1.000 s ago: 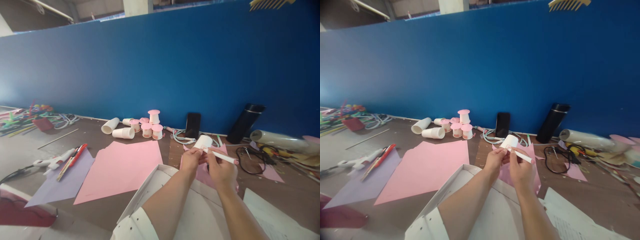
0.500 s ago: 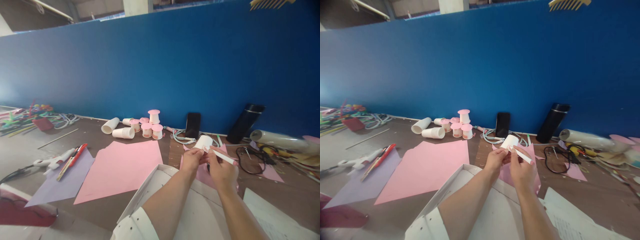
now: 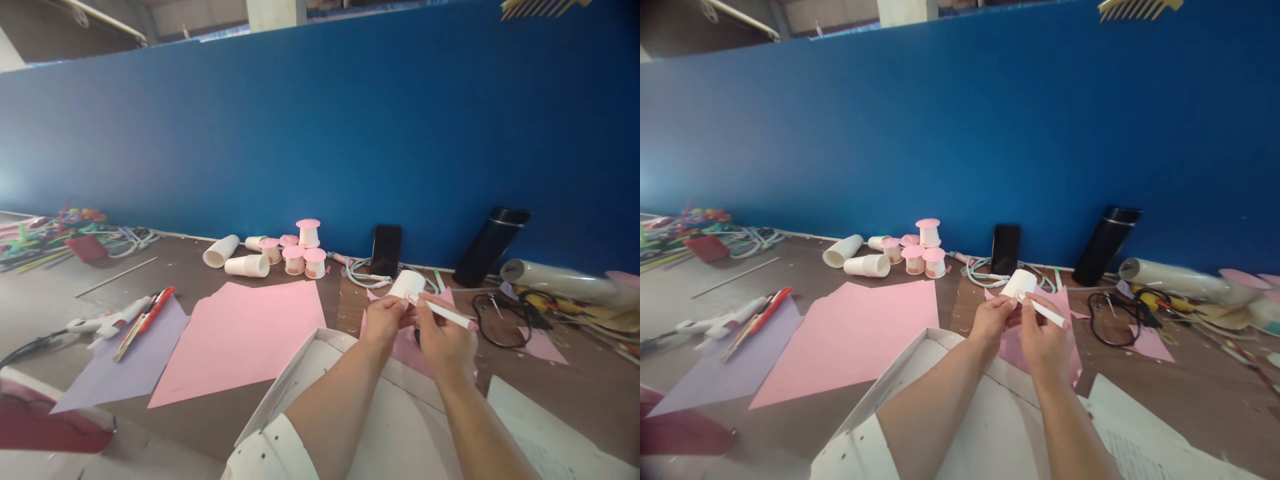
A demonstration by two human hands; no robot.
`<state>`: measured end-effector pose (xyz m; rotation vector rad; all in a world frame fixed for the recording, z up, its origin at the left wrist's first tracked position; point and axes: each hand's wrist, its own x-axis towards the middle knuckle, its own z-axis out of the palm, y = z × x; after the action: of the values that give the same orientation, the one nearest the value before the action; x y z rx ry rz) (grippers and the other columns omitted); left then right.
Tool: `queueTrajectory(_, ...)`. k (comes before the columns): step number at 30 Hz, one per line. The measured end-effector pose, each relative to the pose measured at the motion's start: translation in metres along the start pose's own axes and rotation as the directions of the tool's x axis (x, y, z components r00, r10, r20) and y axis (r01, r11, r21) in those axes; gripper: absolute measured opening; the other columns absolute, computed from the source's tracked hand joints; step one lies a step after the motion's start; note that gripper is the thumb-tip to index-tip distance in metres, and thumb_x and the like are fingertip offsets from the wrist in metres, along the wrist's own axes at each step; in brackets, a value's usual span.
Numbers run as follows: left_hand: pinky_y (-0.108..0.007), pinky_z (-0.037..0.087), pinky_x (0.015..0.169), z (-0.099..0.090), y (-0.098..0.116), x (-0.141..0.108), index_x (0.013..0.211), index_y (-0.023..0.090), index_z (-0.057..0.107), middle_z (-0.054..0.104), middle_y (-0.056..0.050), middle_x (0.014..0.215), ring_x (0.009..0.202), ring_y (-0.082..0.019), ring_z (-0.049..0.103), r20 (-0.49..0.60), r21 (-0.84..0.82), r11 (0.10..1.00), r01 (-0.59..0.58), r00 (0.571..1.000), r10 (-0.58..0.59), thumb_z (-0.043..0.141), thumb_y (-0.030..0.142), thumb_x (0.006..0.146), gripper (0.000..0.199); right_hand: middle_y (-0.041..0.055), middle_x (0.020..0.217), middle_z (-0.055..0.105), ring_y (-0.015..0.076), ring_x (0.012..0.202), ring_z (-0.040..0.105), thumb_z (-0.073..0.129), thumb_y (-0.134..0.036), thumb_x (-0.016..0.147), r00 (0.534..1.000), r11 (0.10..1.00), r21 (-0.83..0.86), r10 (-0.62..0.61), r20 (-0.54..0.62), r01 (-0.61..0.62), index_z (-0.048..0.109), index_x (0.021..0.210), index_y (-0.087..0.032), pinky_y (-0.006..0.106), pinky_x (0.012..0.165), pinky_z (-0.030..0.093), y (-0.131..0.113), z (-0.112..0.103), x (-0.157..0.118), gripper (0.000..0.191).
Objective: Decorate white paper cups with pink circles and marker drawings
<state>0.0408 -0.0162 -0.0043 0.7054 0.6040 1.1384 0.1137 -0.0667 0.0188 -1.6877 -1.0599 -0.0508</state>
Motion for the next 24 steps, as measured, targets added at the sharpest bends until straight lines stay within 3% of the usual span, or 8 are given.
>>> queueTrajectory(15, -0.034, 0.053, 0.078, 0.0020, 0.0021, -0.0008, 0.069, 0.012, 0.068, 0.064, -0.003, 0.067, 0.064, -0.014, 0.061, -0.016, -0.010, 1.000, -0.002, 1.000, 0.002, 0.076, 0.030, 0.064, 0.020, 0.0101, 0.088, 0.073, 0.0247, 0.080, 0.065, 0.053, -0.046, 0.079, 0.999, 1.000, 0.011, 0.006, 0.036, -0.006, 0.075, 0.092, -0.019, 0.032, 0.066, 0.047, -0.0012, -0.0008, -0.0001, 0.038)
queueTrajectory(24, -0.036, 0.053, 0.079, 0.0006, -0.0017, 0.0008, 0.068, 0.012, 0.068, 0.062, -0.003, 0.069, 0.067, -0.015, 0.061, 0.009, 0.018, 1.000, -0.024, 1.000, 0.024, 0.080, 0.038, 0.056, 0.031, 0.0111, 0.089, 0.073, 0.0254, 0.084, 0.066, 0.052, -0.047, 0.081, 1.000, 1.000, 0.013, -0.019, 0.000, 0.019, 0.074, 0.097, -0.018, 0.033, 0.069, 0.047, 0.0036, 0.0022, 0.0002, 0.040)
